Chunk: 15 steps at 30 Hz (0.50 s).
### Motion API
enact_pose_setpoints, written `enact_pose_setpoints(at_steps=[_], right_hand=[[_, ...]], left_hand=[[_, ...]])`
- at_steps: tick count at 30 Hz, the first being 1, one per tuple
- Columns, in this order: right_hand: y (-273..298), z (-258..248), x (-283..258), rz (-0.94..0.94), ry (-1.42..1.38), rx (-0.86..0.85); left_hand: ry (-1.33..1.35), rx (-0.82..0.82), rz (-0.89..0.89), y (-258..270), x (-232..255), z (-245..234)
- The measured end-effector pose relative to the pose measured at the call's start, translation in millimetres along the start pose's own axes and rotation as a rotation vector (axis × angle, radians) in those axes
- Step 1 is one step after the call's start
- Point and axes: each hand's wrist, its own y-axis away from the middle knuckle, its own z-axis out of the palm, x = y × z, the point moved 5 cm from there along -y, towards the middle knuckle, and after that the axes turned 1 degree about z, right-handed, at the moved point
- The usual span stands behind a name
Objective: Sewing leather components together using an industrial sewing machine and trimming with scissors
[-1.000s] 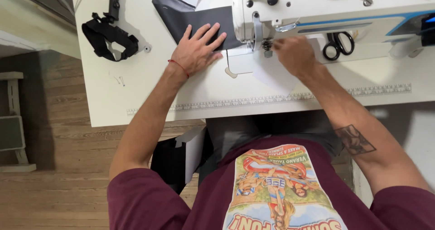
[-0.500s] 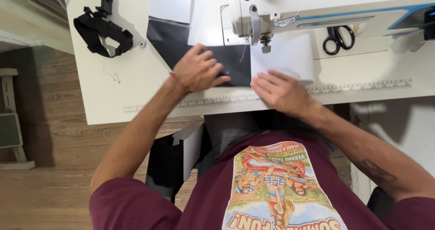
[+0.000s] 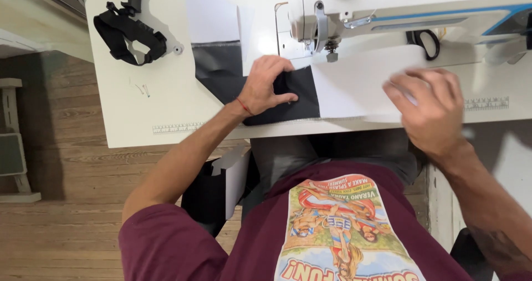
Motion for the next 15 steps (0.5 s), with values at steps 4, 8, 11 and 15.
enact_pose_setpoints(at_steps=[4,8,11,15], right_hand=[[7.0,-9.3,4.5,0.002,0.113,-0.189],[14.2,14.1,-23.4,-0.012,0.135,-0.645],[3.6,41.8,-57.7,-0.01,-0.368,-0.5],[-2.4,72.1,-84.9,0.197,-0.663,-0.286]], left_hand=[[0.036,0.05,0.041,-5.7,2.6,3.9],[-0.052,-0.02,0.051,-12.1,9.3,9.7],[-0.093,-0.167,0.014,-26.5,14.6,12.0],[-0.027,-0.231,-0.03,-49.4,32.4,4.5]])
